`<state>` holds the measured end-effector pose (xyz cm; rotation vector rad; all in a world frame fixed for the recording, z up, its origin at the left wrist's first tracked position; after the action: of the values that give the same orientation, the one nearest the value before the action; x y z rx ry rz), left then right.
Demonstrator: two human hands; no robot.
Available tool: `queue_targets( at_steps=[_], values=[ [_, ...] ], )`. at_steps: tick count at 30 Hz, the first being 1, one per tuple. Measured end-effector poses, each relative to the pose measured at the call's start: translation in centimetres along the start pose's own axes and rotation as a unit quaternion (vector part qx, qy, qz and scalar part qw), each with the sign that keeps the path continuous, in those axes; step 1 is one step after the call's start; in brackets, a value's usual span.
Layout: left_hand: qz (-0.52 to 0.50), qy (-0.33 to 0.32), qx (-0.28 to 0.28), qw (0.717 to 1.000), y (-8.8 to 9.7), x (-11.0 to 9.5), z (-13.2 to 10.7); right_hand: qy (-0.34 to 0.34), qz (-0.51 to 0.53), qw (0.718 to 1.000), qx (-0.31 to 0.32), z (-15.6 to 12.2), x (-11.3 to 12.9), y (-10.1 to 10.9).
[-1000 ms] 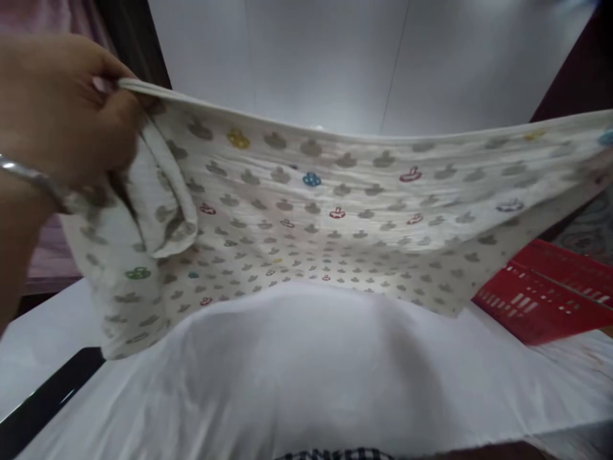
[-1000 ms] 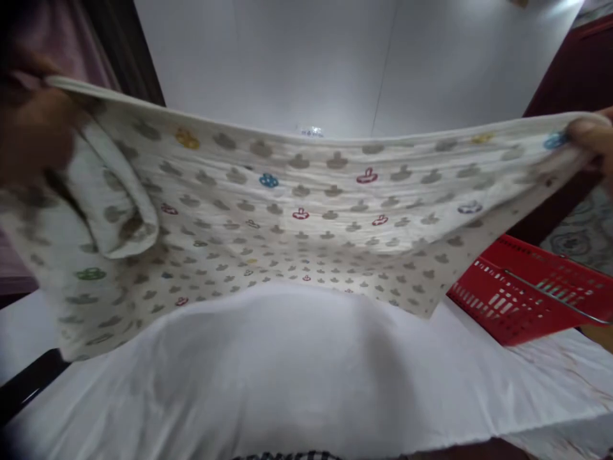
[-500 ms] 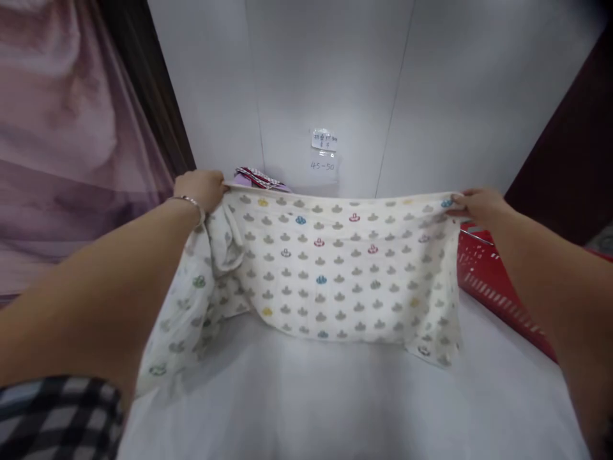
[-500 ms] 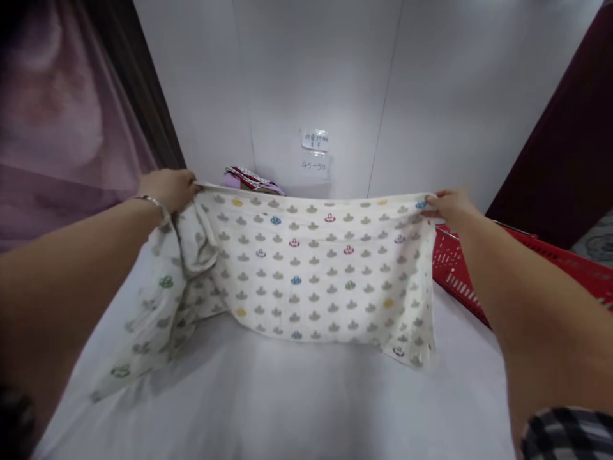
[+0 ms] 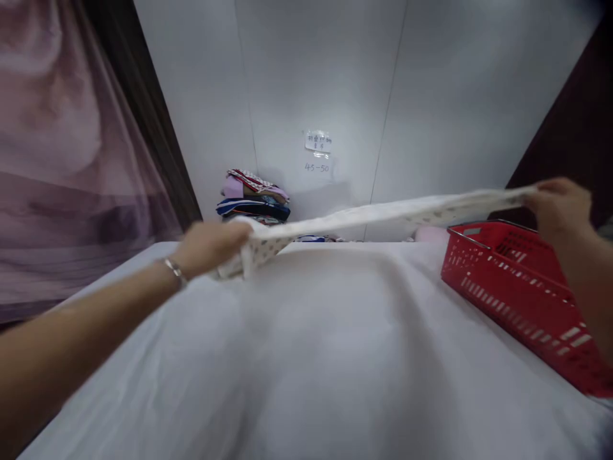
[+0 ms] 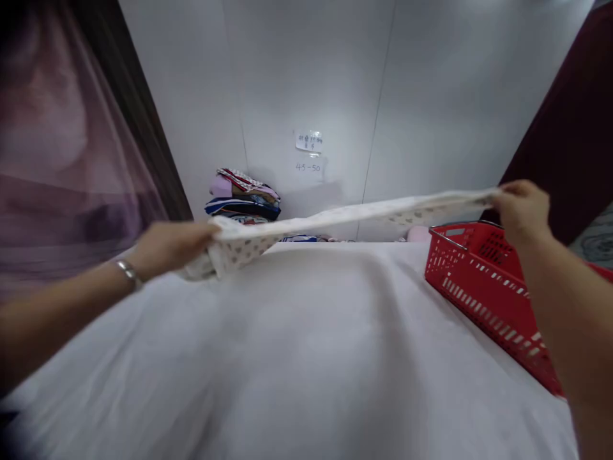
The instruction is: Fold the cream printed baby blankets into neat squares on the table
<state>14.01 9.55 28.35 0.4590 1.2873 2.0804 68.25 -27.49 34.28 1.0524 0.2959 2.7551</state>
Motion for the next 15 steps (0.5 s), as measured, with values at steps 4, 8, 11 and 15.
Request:
queue_targets(
  at_steps=[4,8,11,15],
  values=[
    [0.041,-0.225,0.192,0.954,-12.9,-7.0,-9.3,-0.068,-0.151,0.969,0.181,-10.9,-10.1,-1.3],
    [0.052,-0.243,0.24,0.938,-20.0,-10.2,-15.0,-0.074,-0.242,0.913,0.319,-20.4,-17.4,-2.2],
    [0.059,-0.23,0.24,0.941,-20.5,-10.7,-16.0,-0.077,-0.247,0.902,0.346,-23.7,-20.0,-1.4],
    [0.054,-0.222,0.209,0.951,-17.5,-10.8,-15.7,-0.062,-0.252,0.896,0.36,-24.4,-21.5,0.4]
  ],
)
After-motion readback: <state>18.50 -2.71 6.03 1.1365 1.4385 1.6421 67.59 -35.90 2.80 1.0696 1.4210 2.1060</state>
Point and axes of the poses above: each hand's wrist, its own z-axis towards the middle knuckle, its own y-axis out of the back of the hand, x = y × z, the point moved 8 cm from there along z, towards the middle knuckle, and after that the axes turned 3 degrees about y, right-handed, at the moved point
